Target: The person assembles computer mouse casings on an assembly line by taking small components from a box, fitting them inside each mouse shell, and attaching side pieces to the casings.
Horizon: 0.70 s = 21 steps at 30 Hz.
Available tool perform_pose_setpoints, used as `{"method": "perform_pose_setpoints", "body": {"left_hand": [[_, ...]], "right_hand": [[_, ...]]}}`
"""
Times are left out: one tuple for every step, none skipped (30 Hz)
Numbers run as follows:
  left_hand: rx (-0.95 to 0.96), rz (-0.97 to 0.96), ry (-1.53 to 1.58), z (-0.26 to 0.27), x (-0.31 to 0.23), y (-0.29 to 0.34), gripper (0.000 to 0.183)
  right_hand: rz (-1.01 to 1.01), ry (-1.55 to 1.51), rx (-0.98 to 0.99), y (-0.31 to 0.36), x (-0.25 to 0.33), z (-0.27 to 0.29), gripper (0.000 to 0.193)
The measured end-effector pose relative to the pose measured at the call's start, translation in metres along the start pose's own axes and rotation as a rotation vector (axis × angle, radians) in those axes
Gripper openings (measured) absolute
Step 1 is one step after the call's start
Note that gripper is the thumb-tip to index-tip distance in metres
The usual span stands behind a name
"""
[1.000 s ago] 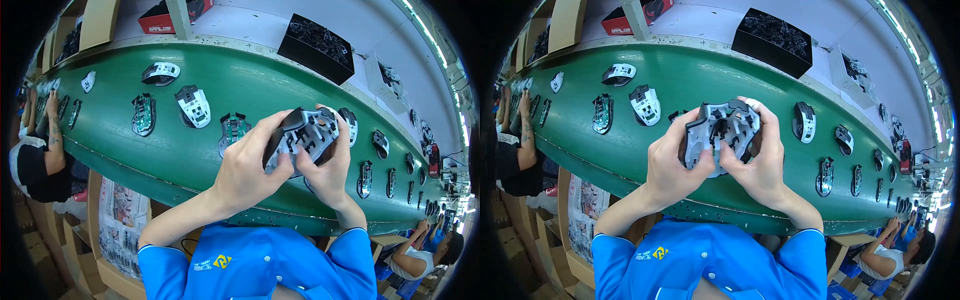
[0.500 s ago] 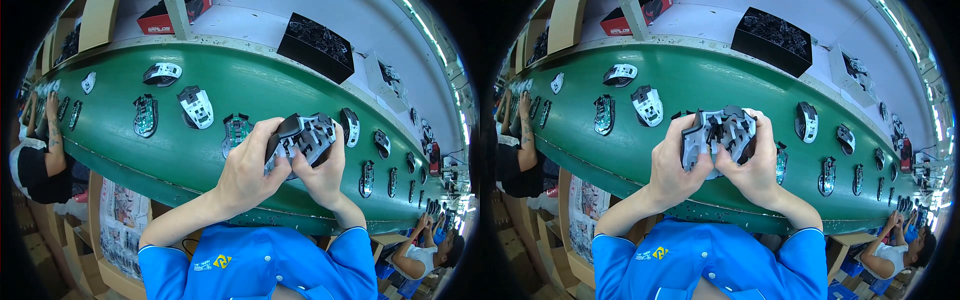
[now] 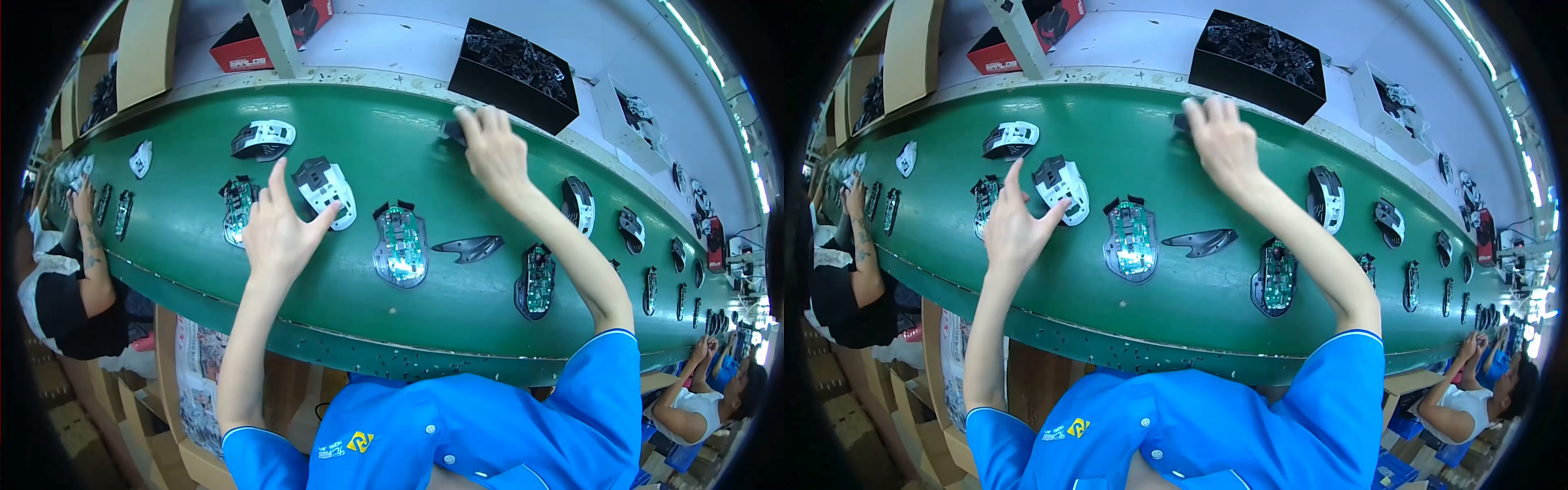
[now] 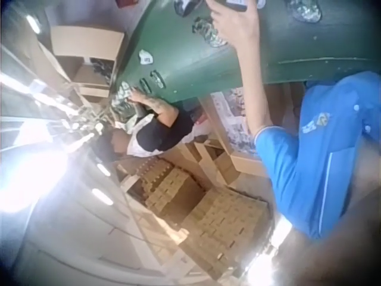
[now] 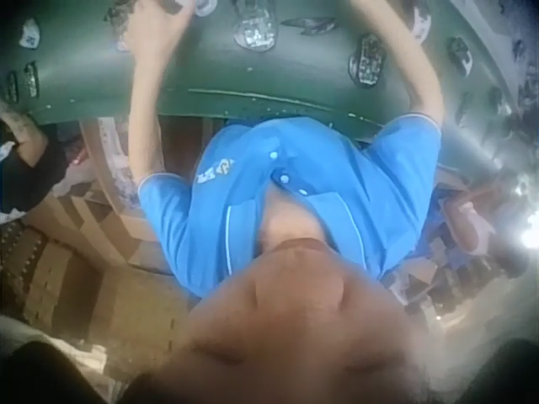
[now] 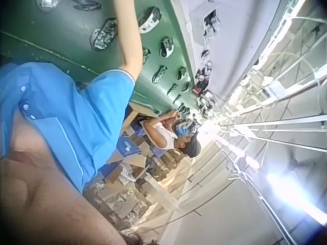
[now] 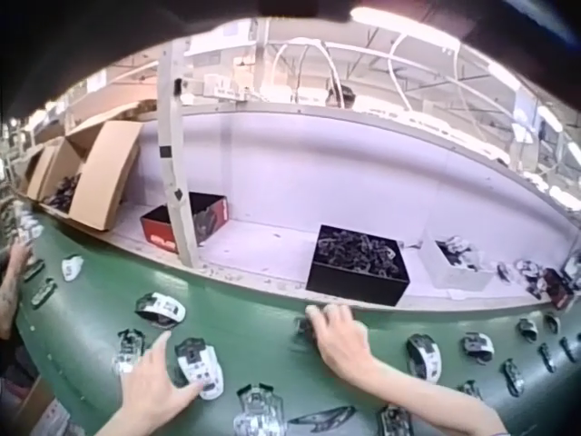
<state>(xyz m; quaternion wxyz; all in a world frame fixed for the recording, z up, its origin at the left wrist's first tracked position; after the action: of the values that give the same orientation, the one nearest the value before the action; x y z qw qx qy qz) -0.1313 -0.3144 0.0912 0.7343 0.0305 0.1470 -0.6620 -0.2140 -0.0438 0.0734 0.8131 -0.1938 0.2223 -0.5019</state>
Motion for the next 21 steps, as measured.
{"method": "perform_pose_setpoints", "body": {"left_hand": [[-0.011, -0.003, -0.043, -0.007, 0.001, -0.001, 0.089], [-0.012, -0.024, -0.021, -0.011, -0.001, -0.005, 0.086], [0.011, -0.04, -0.053, -0.016, -0.01, -0.011, 0.085], [0.035, -0.051, -0.092, -0.019, -0.015, -0.016, 0.084], [0.072, -0.052, -0.136, -0.026, -0.018, -0.022, 0.082], [0.075, -0.056, -0.132, -0.033, -0.018, -0.027, 0.082], [0.024, -0.098, -0.12, -0.038, -0.017, -0.029, 0.082], [-0.027, -0.14, -0.107, -0.04, -0.015, -0.03, 0.083], [-0.038, -0.133, -0.063, -0.035, -0.016, -0.03, 0.083], [-0.096, -0.15, -0.056, -0.034, -0.01, -0.031, 0.085], [-0.152, -0.174, -0.046, -0.034, -0.004, -0.033, 0.087], [-0.088, -0.088, -0.096, -0.039, 0.008, -0.037, 0.087], [0.0, -0.017, -0.035, -0.039, 0.01, -0.045, 0.085], [0.087, 0.055, 0.023, -0.037, 0.011, -0.053, 0.084], [0.075, 0.095, 0.037, -0.031, 0.013, -0.058, 0.079], [0.068, 0.093, 0.036, -0.027, 0.012, -0.059, 0.079], [0.139, 0.11, 0.276, -0.027, 0.013, -0.057, 0.076], [0.208, 0.13, 0.513, -0.029, 0.014, -0.054, 0.073], [0.2, 0.101, 0.734, -0.022, 0.003, -0.044, 0.067], [0.309, 0.177, 1.054, -0.019, -0.008, -0.031, 0.068], [0.415, 0.27, 1.368, -0.002, -0.028, -0.012, 0.069]], "right_hand": [[0.089, 0.022, 0.019, 0.005, 0.018, 0.004, 0.042], [0.148, 0.017, 0.02, 0.008, 0.027, 0.008, 0.045], [0.202, 0.02, 0.023, 0.013, 0.032, 0.015, 0.047], [0.152, -0.099, 0.167, 0.014, 0.034, 0.019, 0.053], [0.155, -0.104, 0.174, 0.016, 0.035, 0.025, 0.053], [0.125, -0.233, 0.202, 0.019, 0.028, 0.031, 0.055], [0.105, -0.373, 0.228, 0.015, 0.028, 0.041, 0.056], [0.058, -0.573, 0.285, 0.017, 0.026, 0.059, 0.056], [0.111, -0.627, 0.328, 0.024, 0.023, 0.074, 0.055], [0.167, -0.682, 0.368, 0.035, 0.02, 0.085, 0.054], [0.252, -0.704, 0.451, 0.05, 0.02, 0.089, 0.052], [0.254, -0.632, 0.535, 0.066, 0.022, 0.088, 0.047], [0.282, -0.633, 0.532, 0.08, 0.02, 0.082, 0.042], [0.311, -0.635, 0.527, 0.094, 0.019, 0.074, 0.037], [0.317, -0.636, 0.521, 0.102, 0.017, 0.069, 0.037], [0.316, -0.585, 0.477, 0.107, 0.013, 0.064, 0.033], [0.315, -0.535, 0.431, 0.109, 0.009, 0.063, 0.03], [0.264, -0.609, 0.382, 0.106, 0.007, 0.068, 0.026], [0.167, -0.706, 0.335, 0.103, -0.002, 0.074, 0.025], [0.069, -0.8, 0.286, 0.099, -0.012, 0.083, 0.025], [-0.463, -1.143, 0.588, 0.101, -0.022, 0.083, 0.023]]}}
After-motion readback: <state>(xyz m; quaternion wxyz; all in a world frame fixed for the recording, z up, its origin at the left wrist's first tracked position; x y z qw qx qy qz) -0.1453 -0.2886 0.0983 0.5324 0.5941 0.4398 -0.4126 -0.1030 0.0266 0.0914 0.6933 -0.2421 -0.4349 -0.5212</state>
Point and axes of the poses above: each hand's wrist, its own y-axis away from the middle knuckle, its own z-axis out of the back of the hand, x = y × z, the point moved 6 cm from there along -y, towards the middle knuckle, and after that the axes turned 1 degree about y, right-handed, at the moved point
